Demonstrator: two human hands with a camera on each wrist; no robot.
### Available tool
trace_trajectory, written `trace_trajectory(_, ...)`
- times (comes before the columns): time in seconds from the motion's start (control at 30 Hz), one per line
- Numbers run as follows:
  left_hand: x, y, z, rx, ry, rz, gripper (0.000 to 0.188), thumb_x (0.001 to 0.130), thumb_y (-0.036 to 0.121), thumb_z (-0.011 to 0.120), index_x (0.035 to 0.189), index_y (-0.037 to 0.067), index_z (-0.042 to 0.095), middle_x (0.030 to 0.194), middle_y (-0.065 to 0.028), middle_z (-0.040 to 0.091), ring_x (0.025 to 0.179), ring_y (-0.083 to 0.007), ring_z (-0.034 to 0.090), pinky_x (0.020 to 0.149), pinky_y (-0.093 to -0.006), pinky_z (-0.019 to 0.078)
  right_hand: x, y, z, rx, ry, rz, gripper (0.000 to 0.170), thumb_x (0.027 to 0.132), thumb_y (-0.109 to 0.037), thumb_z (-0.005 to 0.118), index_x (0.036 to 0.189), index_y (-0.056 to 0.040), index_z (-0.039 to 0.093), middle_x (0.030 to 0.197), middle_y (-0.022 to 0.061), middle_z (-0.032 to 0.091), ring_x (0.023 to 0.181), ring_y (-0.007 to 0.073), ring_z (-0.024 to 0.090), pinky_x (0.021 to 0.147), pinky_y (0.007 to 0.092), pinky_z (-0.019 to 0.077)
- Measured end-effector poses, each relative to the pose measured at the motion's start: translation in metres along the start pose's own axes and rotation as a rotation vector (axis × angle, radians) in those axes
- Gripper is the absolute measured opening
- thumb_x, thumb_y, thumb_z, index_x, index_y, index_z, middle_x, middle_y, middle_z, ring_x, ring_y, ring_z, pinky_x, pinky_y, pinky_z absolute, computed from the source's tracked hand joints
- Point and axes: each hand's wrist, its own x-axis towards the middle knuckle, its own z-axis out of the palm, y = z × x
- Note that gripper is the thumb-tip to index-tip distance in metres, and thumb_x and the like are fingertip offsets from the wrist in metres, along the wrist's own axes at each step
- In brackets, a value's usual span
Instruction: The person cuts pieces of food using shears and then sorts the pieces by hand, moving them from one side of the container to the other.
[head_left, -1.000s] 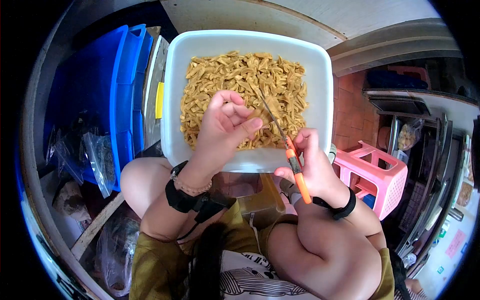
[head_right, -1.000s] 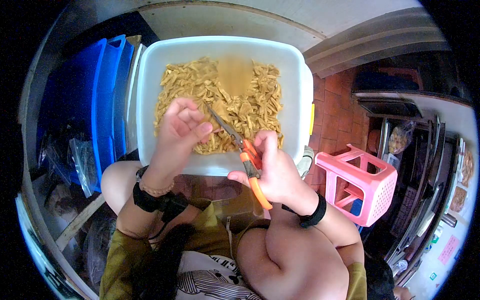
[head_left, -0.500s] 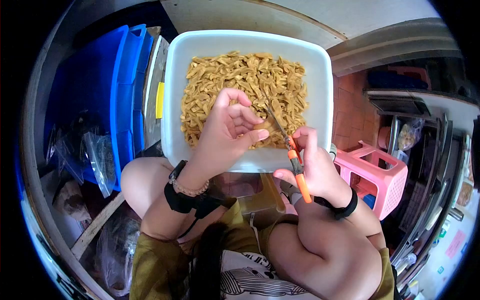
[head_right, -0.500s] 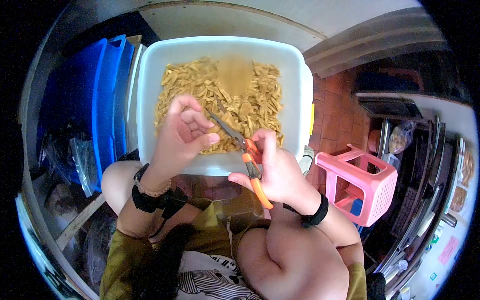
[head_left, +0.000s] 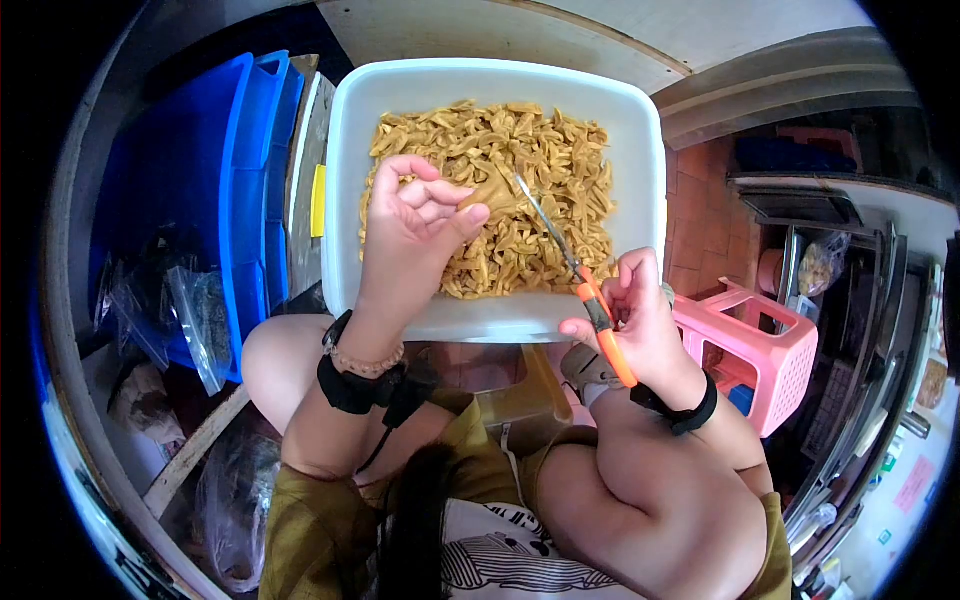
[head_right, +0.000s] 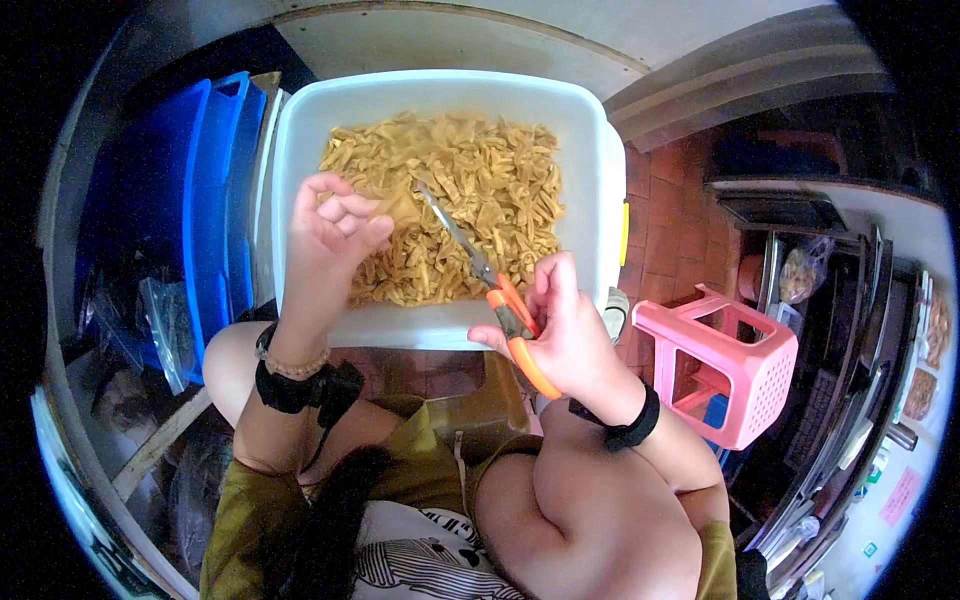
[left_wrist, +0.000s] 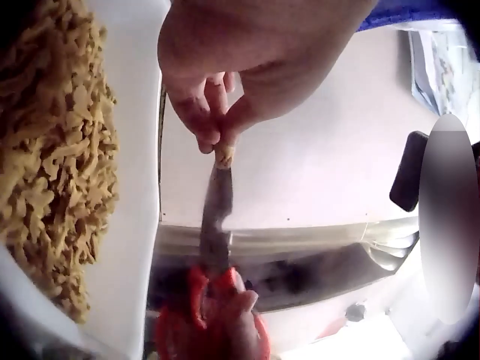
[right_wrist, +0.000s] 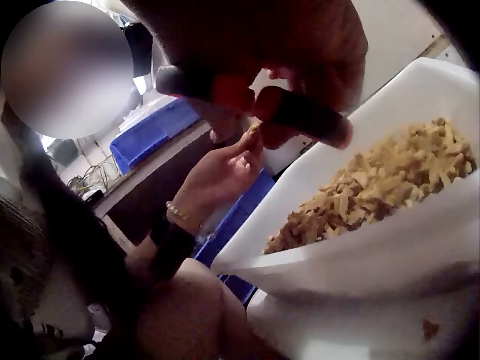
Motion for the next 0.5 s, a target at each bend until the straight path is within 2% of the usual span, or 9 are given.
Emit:
trace_trajectory(0.07, 0.0, -0.003, 0.0, -0.071, 0.017, -0.011, 0.042, 0.082, -0.008, 0.066, 0.107, 0.005, 0.035, 0.093, -0.0097, 0.06, 0.086, -0.0132, 0.062, 0.076, -0.0243, 0.053, -0.001, -0.003, -0.003, 0.052, -0.013, -0.013, 0.064, 0.073, -0.037, 0.081, 0.098, -0.005, 0.032, 0.063, 0.0056, 0.046, 0.056, 0.0196, 0.058, 0.051, 0.0304, 0.0446)
trace_trajectory(0.13, -0.001, -0.005, 0.001, -0.143, 0.033, -0.021, 0.041, 0.082, -0.008, 0.066, 0.106, 0.005, 0.035, 0.093, -0.0101, 0.06, 0.086, -0.0138, 0.062, 0.076, -0.025, 0.0532, -0.002, -0.004, -0.005, -0.076, -0.099, -0.058, 0.068, 0.072, -0.04, 0.081, 0.101, -0.0049, 0.031, 0.067, 0.0082, 0.052, 0.06, 0.022, 0.061, 0.053, 0.0316, 0.0467)
trace_trajectory(0.23, -0.006, -0.008, 0.009, -0.173, 0.058, -0.03, 0.04, 0.082, -0.007, 0.066, 0.104, 0.006, 0.035, 0.093, -0.0102, 0.059, 0.084, -0.0147, 0.063, 0.075, -0.026, 0.0533, -0.001, -0.008, -0.005, -0.113, -0.155, -0.043, 0.071, 0.071, -0.044, 0.081, 0.102, -0.0046, 0.031, 0.073, 0.0111, 0.056, 0.062, 0.0246, 0.063, 0.054, 0.0335, 0.0481)
trace_trajectory(0.33, -0.01, -0.012, 0.013, -0.247, 0.008, -0.023, 0.039, 0.082, -0.008, 0.065, 0.101, 0.007, 0.034, 0.093, -0.0103, 0.059, 0.085, -0.0148, 0.063, 0.074, -0.026, 0.0532, 0.0, -0.007, -0.002, -0.097, -0.121, -0.075, 0.071, 0.071, -0.045, 0.081, 0.102, -0.0043, 0.031, 0.076, 0.0128, 0.058, 0.063, 0.0255, 0.063, 0.055, 0.034, 0.0483)
trace_trajectory(0.5, -0.014, -0.005, 0.014, -0.216, -0.141, -0.121, 0.041, 0.081, -0.009, 0.066, 0.099, 0.009, 0.034, 0.093, -0.0091, 0.059, 0.088, -0.0144, 0.062, 0.076, -0.0256, 0.0533, 0.0, -0.006, -0.002, -0.116, -0.12, -0.112, 0.072, 0.072, -0.046, 0.079, 0.104, -0.0035, 0.03, 0.078, 0.0138, 0.058, 0.07, 0.029, 0.064, 0.06, 0.0356, 0.0493)
